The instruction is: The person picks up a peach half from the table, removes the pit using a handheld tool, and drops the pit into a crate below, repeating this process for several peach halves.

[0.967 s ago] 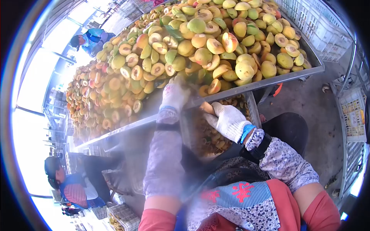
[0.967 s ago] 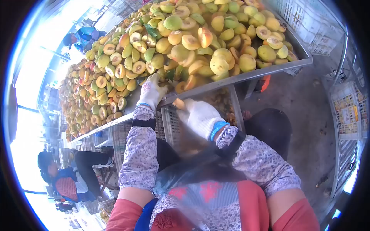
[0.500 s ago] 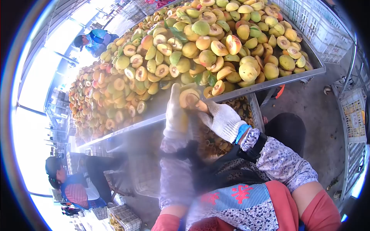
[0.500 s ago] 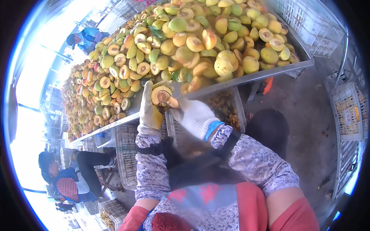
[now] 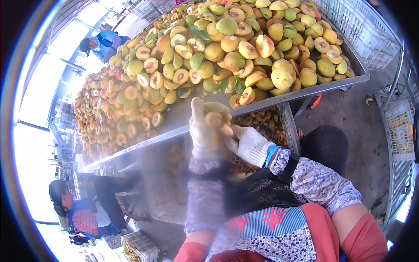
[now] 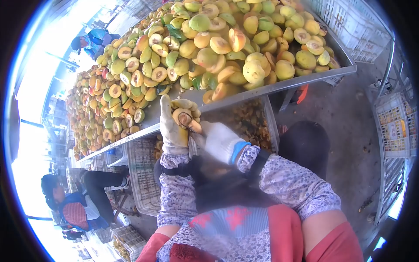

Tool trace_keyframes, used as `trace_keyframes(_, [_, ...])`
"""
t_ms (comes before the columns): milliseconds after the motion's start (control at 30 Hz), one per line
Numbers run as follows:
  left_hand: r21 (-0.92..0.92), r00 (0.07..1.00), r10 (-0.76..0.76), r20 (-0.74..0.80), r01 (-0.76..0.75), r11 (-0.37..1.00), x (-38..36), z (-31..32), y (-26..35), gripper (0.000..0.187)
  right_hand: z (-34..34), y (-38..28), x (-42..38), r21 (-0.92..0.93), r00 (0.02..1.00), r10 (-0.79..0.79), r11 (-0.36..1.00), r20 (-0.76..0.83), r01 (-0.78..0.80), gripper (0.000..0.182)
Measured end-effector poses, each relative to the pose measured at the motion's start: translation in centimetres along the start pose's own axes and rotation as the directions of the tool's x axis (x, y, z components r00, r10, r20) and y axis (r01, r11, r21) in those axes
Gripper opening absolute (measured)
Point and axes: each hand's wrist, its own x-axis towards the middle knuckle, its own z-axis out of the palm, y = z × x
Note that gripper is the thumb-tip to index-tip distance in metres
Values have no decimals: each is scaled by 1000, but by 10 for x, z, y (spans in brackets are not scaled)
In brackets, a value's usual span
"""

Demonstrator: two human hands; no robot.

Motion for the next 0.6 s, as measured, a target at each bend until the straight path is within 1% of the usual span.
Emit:
trace_keyframes(33, [-2,1000,-12,-28,12,1000,-1,1,0,54,4,5,0,-54,1000,13,998,5,-12,33])
trace_keyframes(67, [-2,998,-23,-58,23,1000,-2,1,1,55,9,9,-1,-55,1000,15,998,10,-14,33])
trace_keyframes(100, [-1,998,-24,-60,24,1000,-4,3,0,55,15,12,-1,134,998,31,990,52,-38,35])
trace_keyframes(133, [-47,993,-31,-110,26,999,-5,8,-1,55,16,10,-1,320,995,38,945,94,-66,36])
trace_keyframes(167, [-93,987,-40,-158,26,995,-5,10,-1,55,15,10,0,322,995,37,945,91,-65,36])
trace_keyframes(200, [-92,987,-41,-157,27,995,-4,9,-2,55,11,8,0,316,991,43,945,127,-82,37])
trace_keyframes(233, [-8,994,22,-103,-23,1000,-3,5,-2,55,8,7,0,309,985,50,946,165,-100,38])
trace_keyframes(267, [73,996,81,-44,-78,994,-3,2,-1,55,7,9,1,309,985,52,946,168,-102,38])
trace_keyframes(300, [74,996,80,-45,-77,994,-2,0,2,55,6,12,2,252,984,42,964,175,-86,40])
trace_keyframes(333, [194,999,48,16,-51,980,0,-1,6,55,6,16,2,196,983,34,978,181,-70,41])
trace_keyframes(367, [312,997,8,75,-31,950,0,-2,8,55,10,20,2,186,984,-148,974,103,127,45])
trace_keyframes(400, [311,997,4,76,-28,950,1,-3,6,55,7,25,0,185,984,-145,975,102,124,45])
trace_keyframes(433, [197,997,-14,82,-3,980,3,-6,2,54,-6,10,-4,359,932,106,903,347,-237,47])
trace_keyframes(467, [81,996,-29,89,22,996,4,-9,-2,54,-13,2,-5,415,752,268,699,603,-582,49])
trace_keyframes(500, [82,996,-28,88,21,996,7,-15,-4,54,-15,9,-4,485,684,189,575,705,-659,49])
trace_keyframes(533, [13,973,-30,228,28,1000,11,-18,-3,45,-19,9,-2,485,684,187,577,705,-657,49])
trace_keyframes(567, [-55,931,-22,363,45,998,13,-22,-2,36,-24,8,-1,416,711,192,697,677,-585,49])
trace_keyframes(600, [-55,931,-20,363,43,998,15,-24,-2,36,-28,4,-2,332,737,192,799,649,-501,50])
